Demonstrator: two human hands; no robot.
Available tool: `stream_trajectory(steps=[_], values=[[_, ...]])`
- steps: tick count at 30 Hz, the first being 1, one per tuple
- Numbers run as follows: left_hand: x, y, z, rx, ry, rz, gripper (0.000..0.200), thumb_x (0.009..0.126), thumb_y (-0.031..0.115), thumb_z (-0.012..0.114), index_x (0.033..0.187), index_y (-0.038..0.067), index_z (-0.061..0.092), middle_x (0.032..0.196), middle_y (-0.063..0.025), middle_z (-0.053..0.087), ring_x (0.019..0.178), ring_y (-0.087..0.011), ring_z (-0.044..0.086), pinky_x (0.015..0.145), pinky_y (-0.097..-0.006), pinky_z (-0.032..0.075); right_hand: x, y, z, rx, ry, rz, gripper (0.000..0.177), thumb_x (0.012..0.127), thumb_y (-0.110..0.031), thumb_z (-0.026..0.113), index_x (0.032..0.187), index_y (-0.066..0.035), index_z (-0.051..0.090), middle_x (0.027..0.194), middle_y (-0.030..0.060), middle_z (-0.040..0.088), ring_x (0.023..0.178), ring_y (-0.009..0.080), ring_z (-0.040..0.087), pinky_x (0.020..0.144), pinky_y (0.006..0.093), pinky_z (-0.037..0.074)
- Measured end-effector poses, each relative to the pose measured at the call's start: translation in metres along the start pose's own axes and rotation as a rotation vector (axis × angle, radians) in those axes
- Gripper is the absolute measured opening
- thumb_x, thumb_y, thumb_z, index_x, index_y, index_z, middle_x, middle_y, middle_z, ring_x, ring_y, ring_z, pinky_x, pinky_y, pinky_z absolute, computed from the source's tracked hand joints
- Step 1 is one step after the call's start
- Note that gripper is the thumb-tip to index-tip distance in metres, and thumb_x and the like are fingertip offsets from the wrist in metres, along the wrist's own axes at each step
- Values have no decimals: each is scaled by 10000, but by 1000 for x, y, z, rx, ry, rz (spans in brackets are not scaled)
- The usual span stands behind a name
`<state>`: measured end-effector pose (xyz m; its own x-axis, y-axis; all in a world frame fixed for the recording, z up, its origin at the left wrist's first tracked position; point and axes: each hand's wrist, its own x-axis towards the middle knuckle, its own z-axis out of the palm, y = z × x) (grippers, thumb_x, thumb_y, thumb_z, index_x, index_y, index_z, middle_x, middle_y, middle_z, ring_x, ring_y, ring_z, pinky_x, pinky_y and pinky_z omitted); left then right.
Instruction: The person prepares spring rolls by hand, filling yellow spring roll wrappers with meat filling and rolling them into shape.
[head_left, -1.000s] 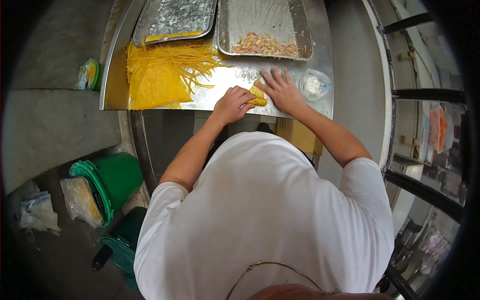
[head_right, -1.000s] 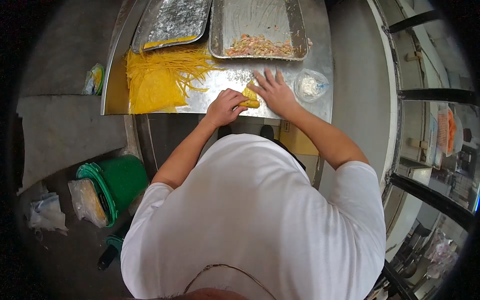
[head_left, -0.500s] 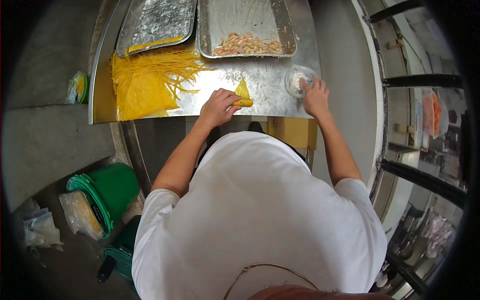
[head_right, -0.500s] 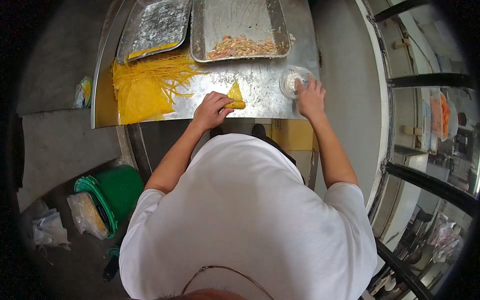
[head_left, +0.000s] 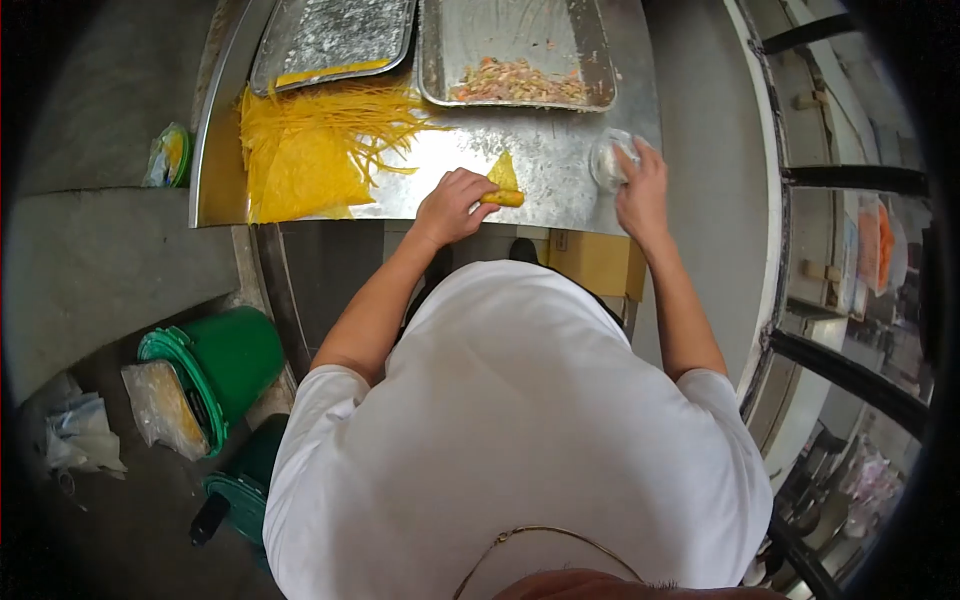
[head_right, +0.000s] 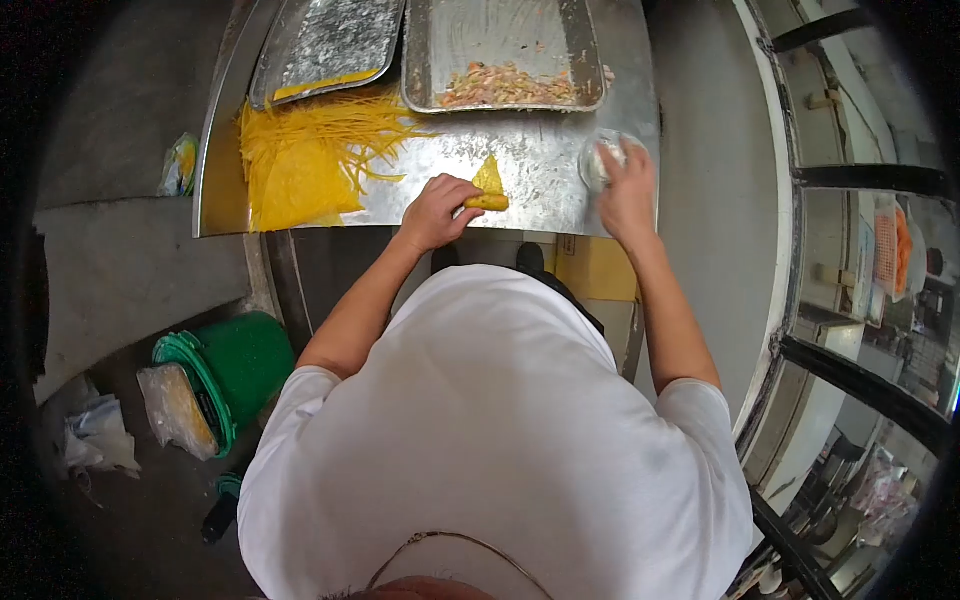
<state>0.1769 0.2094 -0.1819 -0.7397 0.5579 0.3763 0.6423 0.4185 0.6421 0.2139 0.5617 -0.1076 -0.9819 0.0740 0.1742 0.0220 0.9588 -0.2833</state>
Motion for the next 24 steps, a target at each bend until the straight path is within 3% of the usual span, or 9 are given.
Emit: stream_trajectory(steps=[2,5,7,10,14,15,17,20,24], values=[[-1,-1,0,0,3,12,309,865,215,840,1128,79,755,1080,-87,727,1049,-307,652,945,-414,527,3,-30,9,-1,-94,-298,710,821,10,642,1485,-244,642,1602,214,458,1478,463,401,1215,608,331],[1,2,-2,10,-6,11,298,868,217,837,1121,80,757,1081,-85,726,1048,-306,653,944,-413,530,8,-78,22,-120,-206,-439,687,895,-54,631,1539,-288,584,1666,188,391,1518,454,365,1231,631,308],[1,3,-3,15,-11,24,296,870,220,836,1124,87,758,1087,-82,727,1045,-305,655,945,-412,531,19,-86,39,-326,-316,-716,627,990,-155,577,1586,-338,515,1729,144,306,1568,447,302,1247,662,269],[0,0,0,14,-10,7,296,869,219,837,1124,92,758,1088,-83,729,1042,-305,657,945,-411,533,36,-76,51,-423,-339,-777,695,999,-181,571,1645,-375,403,1772,137,220,1606,445,240,1255,681,237],[-2,-1,1,14,36,26,295,872,208,837,1127,85,757,1065,-91,733,1032,-310,655,936,-411,532,39,-67,43,-308,-210,-578,556,1007,-178,556,1555,-266,528,1693,213,354,1552,472,332,1235,657,304],[-1,2,0,37,-2,-4,277,875,223,829,1104,89,751,1057,-90,735,1034,-315,659,937,-415,535,36,-56,61,-61,-150,-550,515,956,-136,598,1471,-135,589,1611,262,450,1494,491,412,1233,593,349],[2,0,5,21,-15,-21,276,865,194,831,1097,69,748,1062,-110,732,1030,-335,653,942,-428,528,16,-59,65,41,-224,-521,540,842,-25,656,1377,33,608,1400,293,590,1364,454,537,1183,500,428],[3,-1,6,23,-13,31,272,851,161,831,1084,57,735,1072,-139,727,1037,-358,649,943,-455,516,-12,-81,67,328,-252,-436,562,798,1,653,1359,24,625,1300,266,628,1253,435,583,1088,481,486],[4,7,2,15,-33,14,287,841,143,844,1084,47,726,1077,-147,725,1042,-359,652,946,-455,516,-20,-92,49,355,-62,-313,596,801,14,616,1396,45,595,1299,239,630,1219,419,584,1059,485,490]])
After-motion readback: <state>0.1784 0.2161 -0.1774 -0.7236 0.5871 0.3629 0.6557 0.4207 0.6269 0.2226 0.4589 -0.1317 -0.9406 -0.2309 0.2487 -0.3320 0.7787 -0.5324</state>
